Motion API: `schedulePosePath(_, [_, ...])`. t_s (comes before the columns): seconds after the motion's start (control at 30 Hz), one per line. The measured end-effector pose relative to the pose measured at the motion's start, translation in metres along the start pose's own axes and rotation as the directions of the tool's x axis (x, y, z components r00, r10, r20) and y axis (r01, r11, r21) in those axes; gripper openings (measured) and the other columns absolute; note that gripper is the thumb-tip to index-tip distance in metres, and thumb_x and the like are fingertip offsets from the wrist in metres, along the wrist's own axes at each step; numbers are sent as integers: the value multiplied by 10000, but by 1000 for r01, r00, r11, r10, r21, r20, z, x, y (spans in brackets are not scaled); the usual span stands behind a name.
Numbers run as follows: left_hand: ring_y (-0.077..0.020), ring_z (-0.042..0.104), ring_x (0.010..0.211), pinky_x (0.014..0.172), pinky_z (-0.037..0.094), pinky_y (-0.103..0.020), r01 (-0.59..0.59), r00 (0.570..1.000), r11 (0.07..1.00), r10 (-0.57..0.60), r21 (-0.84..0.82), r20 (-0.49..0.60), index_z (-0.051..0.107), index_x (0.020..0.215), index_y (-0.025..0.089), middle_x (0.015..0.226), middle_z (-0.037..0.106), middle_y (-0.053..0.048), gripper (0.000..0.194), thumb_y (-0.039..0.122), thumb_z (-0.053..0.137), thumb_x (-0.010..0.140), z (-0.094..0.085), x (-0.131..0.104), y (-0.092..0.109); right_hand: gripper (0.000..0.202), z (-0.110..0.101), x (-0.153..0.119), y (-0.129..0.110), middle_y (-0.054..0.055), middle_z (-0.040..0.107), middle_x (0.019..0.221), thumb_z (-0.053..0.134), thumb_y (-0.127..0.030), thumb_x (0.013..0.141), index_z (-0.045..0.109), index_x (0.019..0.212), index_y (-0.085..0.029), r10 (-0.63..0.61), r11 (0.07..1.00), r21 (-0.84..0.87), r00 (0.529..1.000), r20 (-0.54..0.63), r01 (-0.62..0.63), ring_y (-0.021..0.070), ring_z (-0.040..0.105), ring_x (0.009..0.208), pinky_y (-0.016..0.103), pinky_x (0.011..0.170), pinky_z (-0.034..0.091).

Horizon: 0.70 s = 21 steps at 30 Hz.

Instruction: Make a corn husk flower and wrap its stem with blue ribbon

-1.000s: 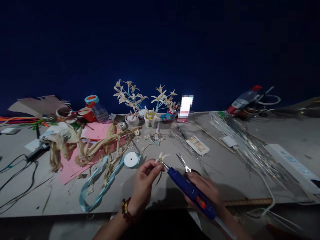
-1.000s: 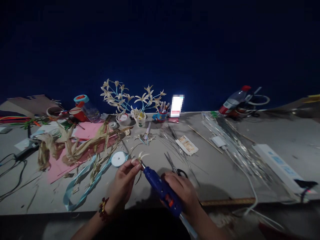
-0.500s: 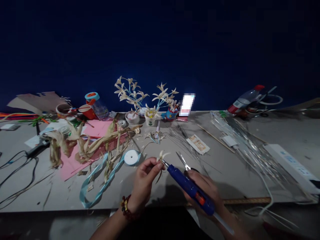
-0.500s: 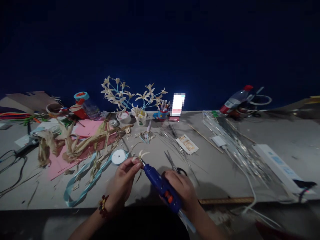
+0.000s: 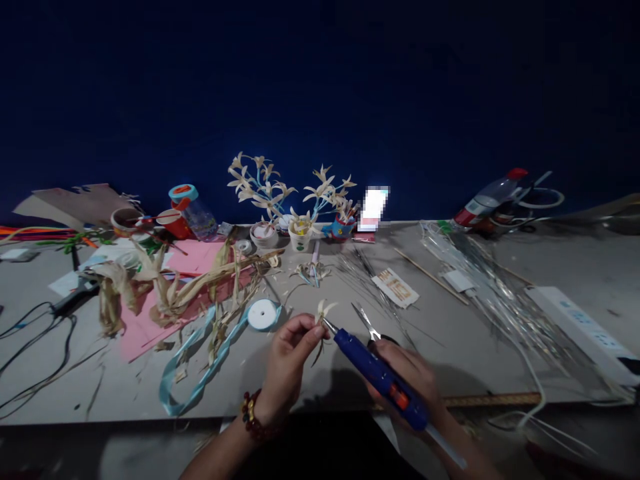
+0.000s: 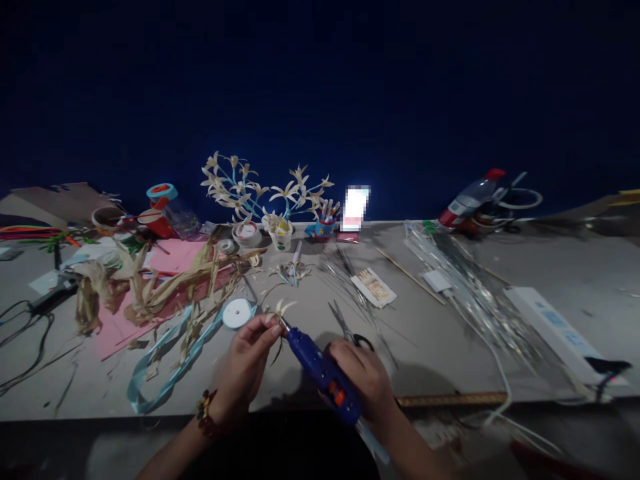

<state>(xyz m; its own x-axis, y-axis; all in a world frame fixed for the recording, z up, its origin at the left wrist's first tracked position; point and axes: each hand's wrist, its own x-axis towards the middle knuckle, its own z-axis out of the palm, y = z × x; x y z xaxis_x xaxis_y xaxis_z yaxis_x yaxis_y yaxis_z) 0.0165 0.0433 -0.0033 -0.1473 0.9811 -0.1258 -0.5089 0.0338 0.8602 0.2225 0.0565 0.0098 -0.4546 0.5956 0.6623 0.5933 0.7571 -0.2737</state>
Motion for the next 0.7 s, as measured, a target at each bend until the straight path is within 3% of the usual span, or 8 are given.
schedulePosePath(0.3, [-139,627,783,794,484,-251,8,1000,999,-8,-31,6,711,802,179,777,708,-14,142,281,809,802,1,0,2,244,2,-8,4,87,745,816,515,-358,958,635,1085,-188,-19,999,-28,1000,-10,19,233,721,686,296,628,571])
schedulePosePath(0.7, [-153,627,783,792,486,-262,20,1000,1000,-20,1,-1,705,787,178,775,708,-21,169,309,811,794,0,0,3,155,3,-6,1,61,720,749,509,-313,945,616,994,-212,-12,999,-32,1000,-11,11,222,702,643,289,606,548])
